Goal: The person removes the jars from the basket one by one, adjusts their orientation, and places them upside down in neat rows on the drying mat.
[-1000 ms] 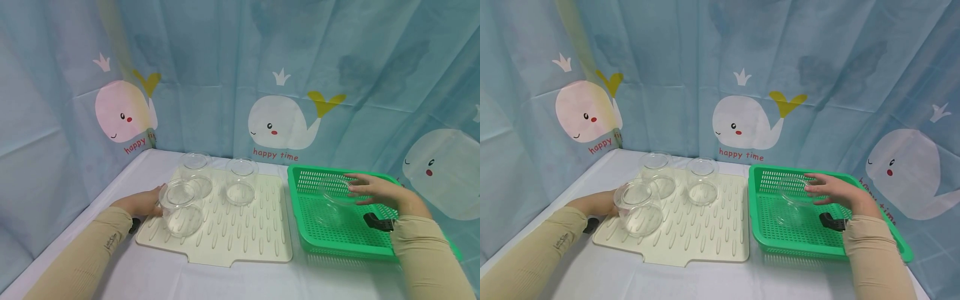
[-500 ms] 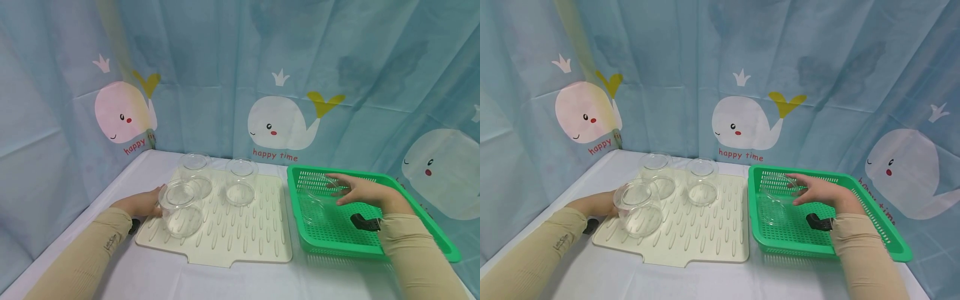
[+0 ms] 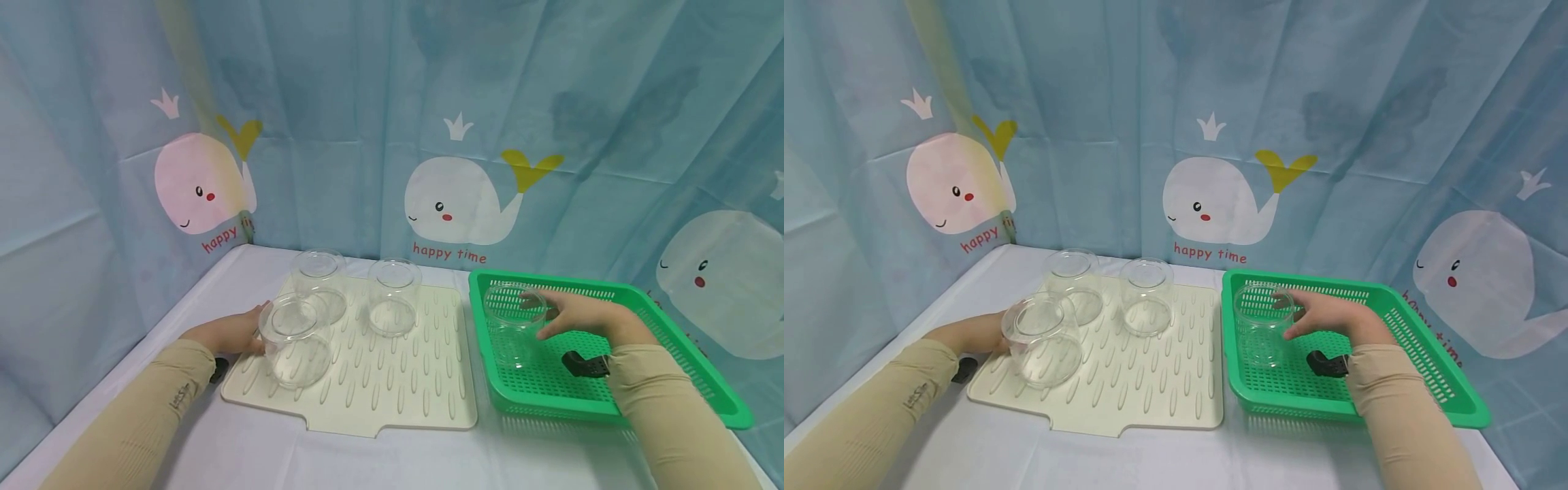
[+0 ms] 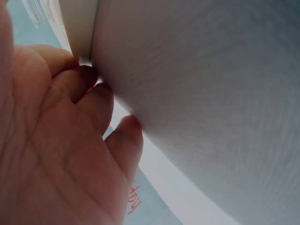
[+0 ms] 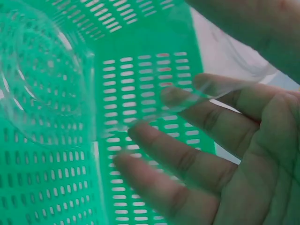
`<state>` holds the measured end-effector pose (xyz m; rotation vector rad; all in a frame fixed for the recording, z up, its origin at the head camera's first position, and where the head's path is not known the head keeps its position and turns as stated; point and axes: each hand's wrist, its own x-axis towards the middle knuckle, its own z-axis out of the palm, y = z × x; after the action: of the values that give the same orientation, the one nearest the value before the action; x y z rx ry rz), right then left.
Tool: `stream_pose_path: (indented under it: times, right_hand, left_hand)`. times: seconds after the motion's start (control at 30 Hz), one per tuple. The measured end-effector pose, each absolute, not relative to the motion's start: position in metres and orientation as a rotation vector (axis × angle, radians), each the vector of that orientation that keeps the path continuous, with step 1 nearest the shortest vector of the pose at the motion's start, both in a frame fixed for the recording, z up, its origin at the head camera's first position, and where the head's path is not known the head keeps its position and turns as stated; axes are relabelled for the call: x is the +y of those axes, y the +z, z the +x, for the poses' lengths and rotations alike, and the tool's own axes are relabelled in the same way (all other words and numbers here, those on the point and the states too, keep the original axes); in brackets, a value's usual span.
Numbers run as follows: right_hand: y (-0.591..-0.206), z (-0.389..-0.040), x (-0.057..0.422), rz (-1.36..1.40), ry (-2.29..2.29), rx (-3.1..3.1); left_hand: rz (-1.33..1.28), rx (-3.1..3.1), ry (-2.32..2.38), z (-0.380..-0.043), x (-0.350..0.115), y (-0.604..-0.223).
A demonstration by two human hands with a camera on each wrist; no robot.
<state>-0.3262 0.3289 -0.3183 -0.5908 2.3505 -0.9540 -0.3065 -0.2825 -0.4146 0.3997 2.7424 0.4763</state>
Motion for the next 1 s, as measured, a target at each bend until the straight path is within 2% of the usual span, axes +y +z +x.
stream_pose_path:
  times: [0.4, 1.0]
  right_hand:
    - [-0.318, -0.327, 0.330, -0.671, -0.888, 2.454]
    - [-0.308, -0.328, 0.313, -0.762, -1.089, 2.500]
  left_hand:
    - [0.405, 2.752, 0.458, -0.307, -0.283, -0.416]
    - [0.357, 2.739, 0.489, -0.305, -0.282, -0.415]
